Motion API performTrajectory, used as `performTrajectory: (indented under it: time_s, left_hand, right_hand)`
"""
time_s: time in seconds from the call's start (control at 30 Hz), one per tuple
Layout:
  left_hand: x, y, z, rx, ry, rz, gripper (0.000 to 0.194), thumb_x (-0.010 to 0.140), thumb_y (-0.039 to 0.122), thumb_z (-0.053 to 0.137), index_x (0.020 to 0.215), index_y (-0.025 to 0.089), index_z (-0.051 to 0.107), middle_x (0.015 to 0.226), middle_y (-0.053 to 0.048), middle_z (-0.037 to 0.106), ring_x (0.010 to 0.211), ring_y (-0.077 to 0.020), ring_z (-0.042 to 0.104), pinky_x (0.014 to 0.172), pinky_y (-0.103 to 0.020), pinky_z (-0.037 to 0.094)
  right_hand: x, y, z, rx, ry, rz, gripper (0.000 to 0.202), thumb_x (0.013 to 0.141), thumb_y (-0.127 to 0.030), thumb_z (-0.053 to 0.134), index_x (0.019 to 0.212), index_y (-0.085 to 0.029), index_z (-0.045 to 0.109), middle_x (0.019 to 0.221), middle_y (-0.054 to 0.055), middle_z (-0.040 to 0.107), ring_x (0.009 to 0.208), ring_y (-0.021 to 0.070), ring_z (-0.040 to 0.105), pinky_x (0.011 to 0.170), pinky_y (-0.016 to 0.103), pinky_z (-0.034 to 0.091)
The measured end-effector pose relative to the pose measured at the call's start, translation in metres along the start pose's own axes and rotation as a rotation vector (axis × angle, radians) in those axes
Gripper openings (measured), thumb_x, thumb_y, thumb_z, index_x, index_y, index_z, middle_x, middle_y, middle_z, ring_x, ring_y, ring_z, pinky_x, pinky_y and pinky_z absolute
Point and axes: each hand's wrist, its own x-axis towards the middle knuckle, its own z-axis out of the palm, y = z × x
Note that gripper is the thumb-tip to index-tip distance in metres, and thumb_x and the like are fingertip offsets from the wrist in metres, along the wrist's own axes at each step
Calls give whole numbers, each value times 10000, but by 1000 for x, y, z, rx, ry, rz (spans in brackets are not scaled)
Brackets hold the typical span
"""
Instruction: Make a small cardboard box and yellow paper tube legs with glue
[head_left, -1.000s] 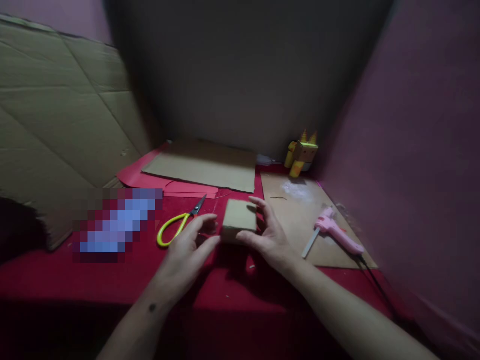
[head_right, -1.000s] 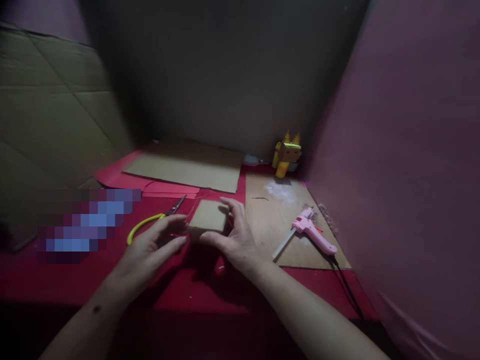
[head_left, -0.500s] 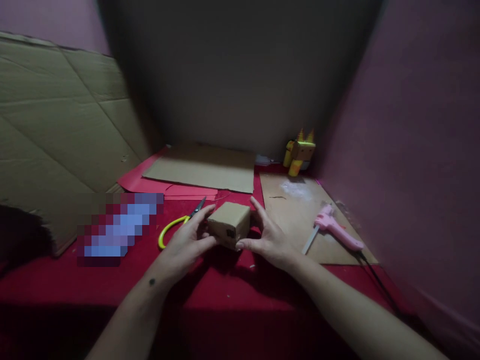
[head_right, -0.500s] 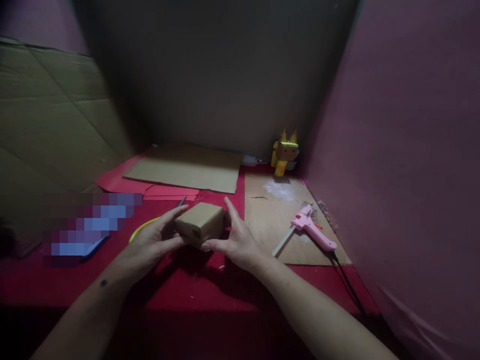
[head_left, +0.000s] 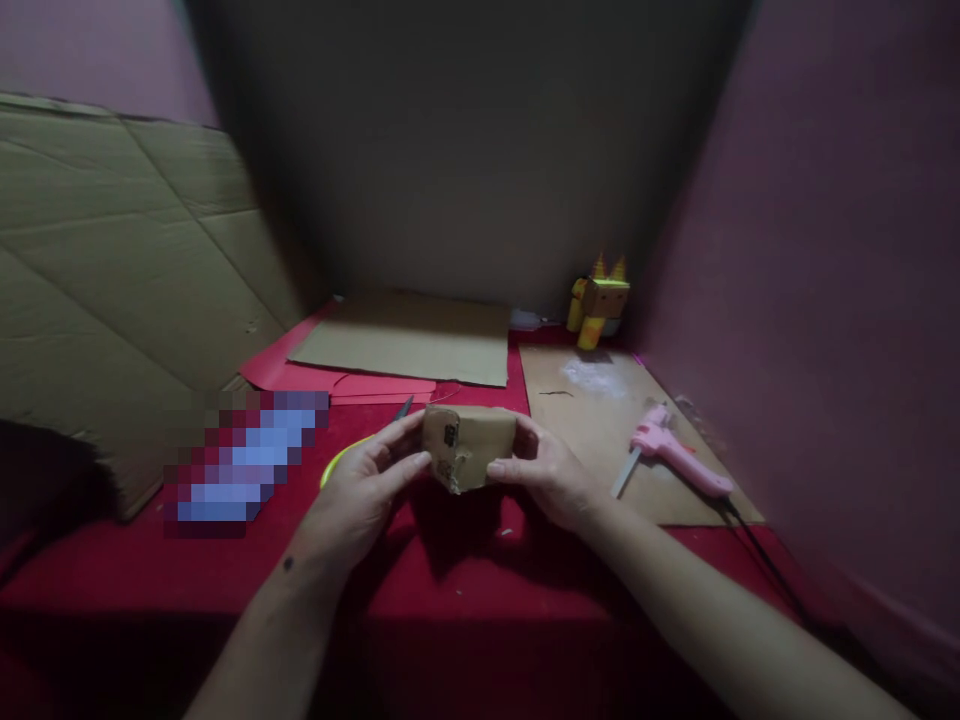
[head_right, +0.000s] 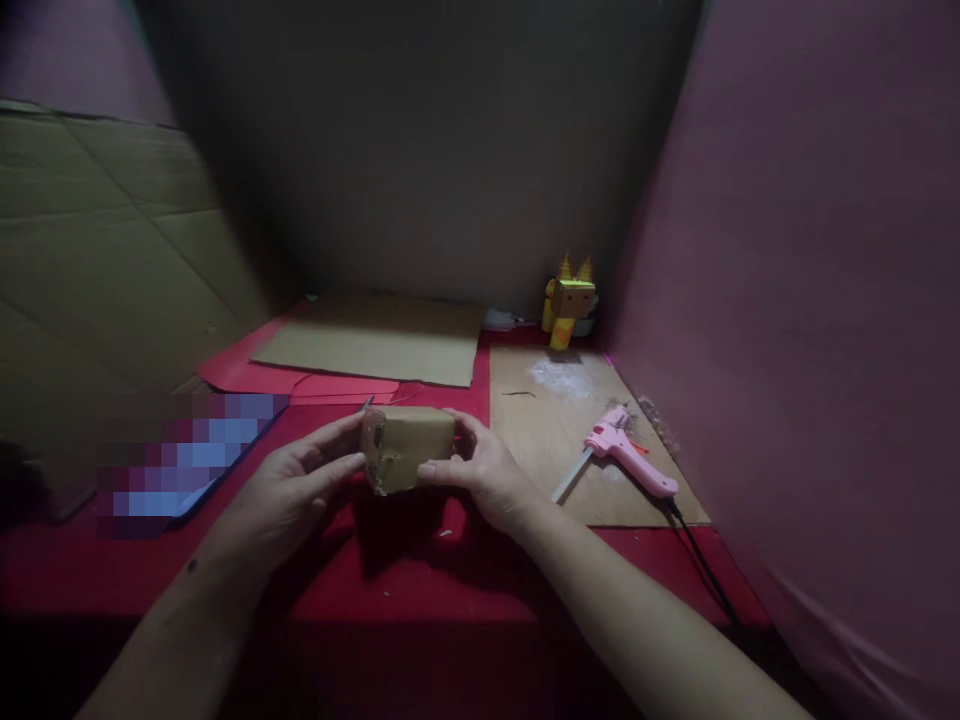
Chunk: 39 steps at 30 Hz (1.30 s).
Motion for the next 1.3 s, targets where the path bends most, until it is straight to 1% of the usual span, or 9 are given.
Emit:
performTrajectory:
  time_s: [0.17,0.3,0.53,0.63,0.73,0.87,0.97,1.13,1.3]
  left_hand:
    - [-1,1,4,36,0,35,501,778,285,695,1249,192,553,1247,-101,623,1160,-254,579,922,-347,507]
    - [-6,2,7,258,231,117,431,756,363,708,1145,214,599,1091,-57,667,941,-195,647,761,-284,532]
    - [-18,0,16,687,208,496,181,759,263,706,915,216,628,820,23,636,742,-116,599,706,-225,474]
    - [-15,-7,19,826,280,642,49,814,234,649,810,201,612,748,30,616,688,-105,575,659,-217,448]
    - [-15,-11,22,874,332,687,114,855,242,599,749,197,604,708,30,619,672,-109,581,649,-220,440]
    - [-19,-1,11,952,404,564,213,898,349,514,753,206,575,656,28,605,614,-126,574,615,-238,432]
    - [-15,8,-17,1168,425,360,372,920,459,412,665,218,536,589,20,551,536,-144,499,567,-264,398]
    - [3,5,-62,1690,259,257,331,834,424,543,974,140,637,899,-132,628,898,-292,557,798,-380,433]
    - [8,8,-51,1821,139,90,307,877,346,465,1039,114,584,961,-163,593,908,-296,581,789,-378,444]
  right_hand:
    - [-1,-5,4,131,-125,103,547,635,-164,771,1160,-173,617,1081,89,687,1000,259,642,957,448,458]
    - [0,-1,3,118,-46,59,493,668,-206,760,1138,-184,613,1103,88,681,1013,260,639,950,442,457]
    - [-1,1,5,-11,62,-19,540,663,-250,784,1157,-226,567,1126,73,667,1065,261,612,948,417,450]
    - [-1,1,5,-55,74,-20,560,656,-263,790,1164,-223,560,1122,78,662,1063,264,608,954,427,447]
    - [-1,3,4,-68,91,-32,562,645,-256,798,1156,-209,567,1157,93,649,1104,277,587,977,437,433]
    - [-1,5,4,-7,116,-34,555,665,-223,784,1175,-208,565,1166,92,649,1091,270,602,985,440,430]
    - [0,4,5,53,113,-29,546,694,-226,758,1202,-224,559,1147,77,659,1045,252,625,966,423,443]
    - [1,0,6,96,106,5,469,680,-268,766,1113,-197,602,1059,69,685,946,238,644,848,374,488]
    - [2,-1,0,130,102,71,293,718,-389,721,909,-179,647,849,56,699,774,216,632,554,290,454]
